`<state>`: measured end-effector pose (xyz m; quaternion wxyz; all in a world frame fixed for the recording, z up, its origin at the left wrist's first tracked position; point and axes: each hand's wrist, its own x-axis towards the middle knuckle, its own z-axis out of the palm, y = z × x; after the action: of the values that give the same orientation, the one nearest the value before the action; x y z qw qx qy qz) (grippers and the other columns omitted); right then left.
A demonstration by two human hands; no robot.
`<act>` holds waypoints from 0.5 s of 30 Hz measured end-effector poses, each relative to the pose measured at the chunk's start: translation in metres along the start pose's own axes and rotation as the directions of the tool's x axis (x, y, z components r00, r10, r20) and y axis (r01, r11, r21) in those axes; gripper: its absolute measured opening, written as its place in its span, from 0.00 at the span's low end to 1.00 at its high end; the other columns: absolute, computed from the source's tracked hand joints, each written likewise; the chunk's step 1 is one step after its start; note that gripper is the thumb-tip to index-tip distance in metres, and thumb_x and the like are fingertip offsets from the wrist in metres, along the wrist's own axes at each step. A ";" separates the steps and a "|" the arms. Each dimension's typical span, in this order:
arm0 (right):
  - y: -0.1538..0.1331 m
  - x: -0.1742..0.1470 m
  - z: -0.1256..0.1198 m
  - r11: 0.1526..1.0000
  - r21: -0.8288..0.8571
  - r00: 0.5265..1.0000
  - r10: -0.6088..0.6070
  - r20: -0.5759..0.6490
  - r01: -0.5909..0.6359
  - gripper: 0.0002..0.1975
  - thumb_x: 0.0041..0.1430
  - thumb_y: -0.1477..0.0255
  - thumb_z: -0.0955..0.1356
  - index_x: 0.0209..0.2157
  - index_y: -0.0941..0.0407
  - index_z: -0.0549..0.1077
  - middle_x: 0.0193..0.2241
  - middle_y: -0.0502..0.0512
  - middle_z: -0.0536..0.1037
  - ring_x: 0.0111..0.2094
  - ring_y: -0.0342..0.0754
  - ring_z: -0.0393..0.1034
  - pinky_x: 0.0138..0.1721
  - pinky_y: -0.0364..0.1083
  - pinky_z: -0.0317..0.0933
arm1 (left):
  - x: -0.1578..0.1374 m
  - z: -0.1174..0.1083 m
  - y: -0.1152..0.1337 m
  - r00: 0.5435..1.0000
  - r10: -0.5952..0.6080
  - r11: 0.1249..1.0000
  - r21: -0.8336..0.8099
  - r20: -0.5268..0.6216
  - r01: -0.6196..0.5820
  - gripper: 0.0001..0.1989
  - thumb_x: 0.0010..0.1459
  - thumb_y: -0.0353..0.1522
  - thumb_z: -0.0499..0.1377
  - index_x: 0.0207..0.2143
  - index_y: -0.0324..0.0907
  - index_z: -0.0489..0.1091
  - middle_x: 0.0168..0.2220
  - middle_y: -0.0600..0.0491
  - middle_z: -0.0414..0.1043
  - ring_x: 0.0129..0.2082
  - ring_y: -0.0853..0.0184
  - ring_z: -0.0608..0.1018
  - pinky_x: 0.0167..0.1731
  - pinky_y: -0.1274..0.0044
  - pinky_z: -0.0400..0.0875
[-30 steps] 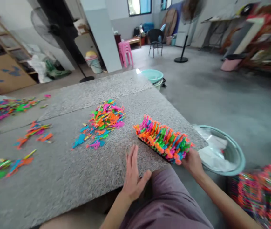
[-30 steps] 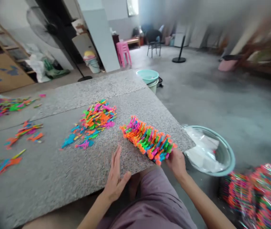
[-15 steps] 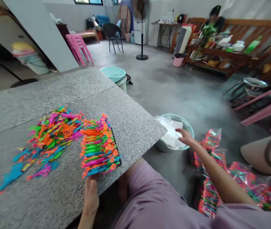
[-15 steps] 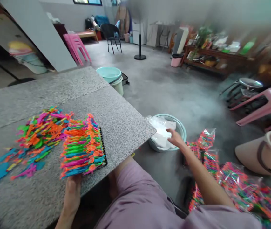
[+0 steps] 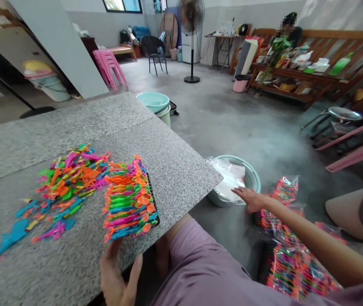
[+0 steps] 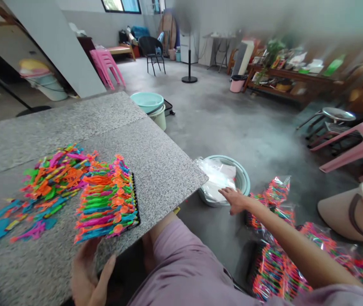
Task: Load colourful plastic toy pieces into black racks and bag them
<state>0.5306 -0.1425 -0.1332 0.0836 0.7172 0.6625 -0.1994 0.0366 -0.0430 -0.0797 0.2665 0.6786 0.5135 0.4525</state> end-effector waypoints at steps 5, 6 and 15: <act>-0.032 -0.028 -0.013 0.980 0.184 0.968 0.113 -0.222 -0.073 0.08 0.58 0.74 0.65 0.33 0.58 0.77 0.40 0.65 0.80 0.46 0.58 0.72 0.53 0.58 0.59 | -0.026 -0.005 0.019 0.945 0.327 0.945 0.020 -0.006 -0.327 0.26 0.46 0.28 0.68 0.49 0.43 0.70 0.42 0.50 0.73 0.42 0.60 0.77 0.47 0.69 0.72; -0.048 -0.031 -0.022 0.937 0.345 0.970 0.130 -0.208 -0.052 0.11 0.60 0.70 0.64 0.28 0.57 0.76 0.32 0.62 0.80 0.38 0.55 0.74 0.46 0.54 0.63 | -0.025 0.000 0.031 0.944 0.323 0.946 -0.017 0.071 -0.323 0.20 0.47 0.27 0.67 0.45 0.44 0.73 0.39 0.52 0.75 0.38 0.62 0.78 0.43 0.72 0.73; -0.204 -0.032 -0.087 -0.061 0.971 0.933 0.294 -0.205 0.233 0.24 0.42 0.58 0.78 0.20 0.55 0.62 0.17 0.46 0.68 0.20 0.41 0.60 0.24 0.42 0.56 | 0.009 0.112 0.132 0.623 -0.204 0.611 -0.399 0.755 0.683 0.14 0.45 0.40 0.71 0.23 0.37 0.76 0.20 0.54 0.74 0.23 0.68 0.75 0.28 0.79 0.71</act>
<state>0.3438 -0.1160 -0.0124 -0.5822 0.5862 0.2912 -0.4824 0.1968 -0.0667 -0.0176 0.7556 0.4872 0.3580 0.2522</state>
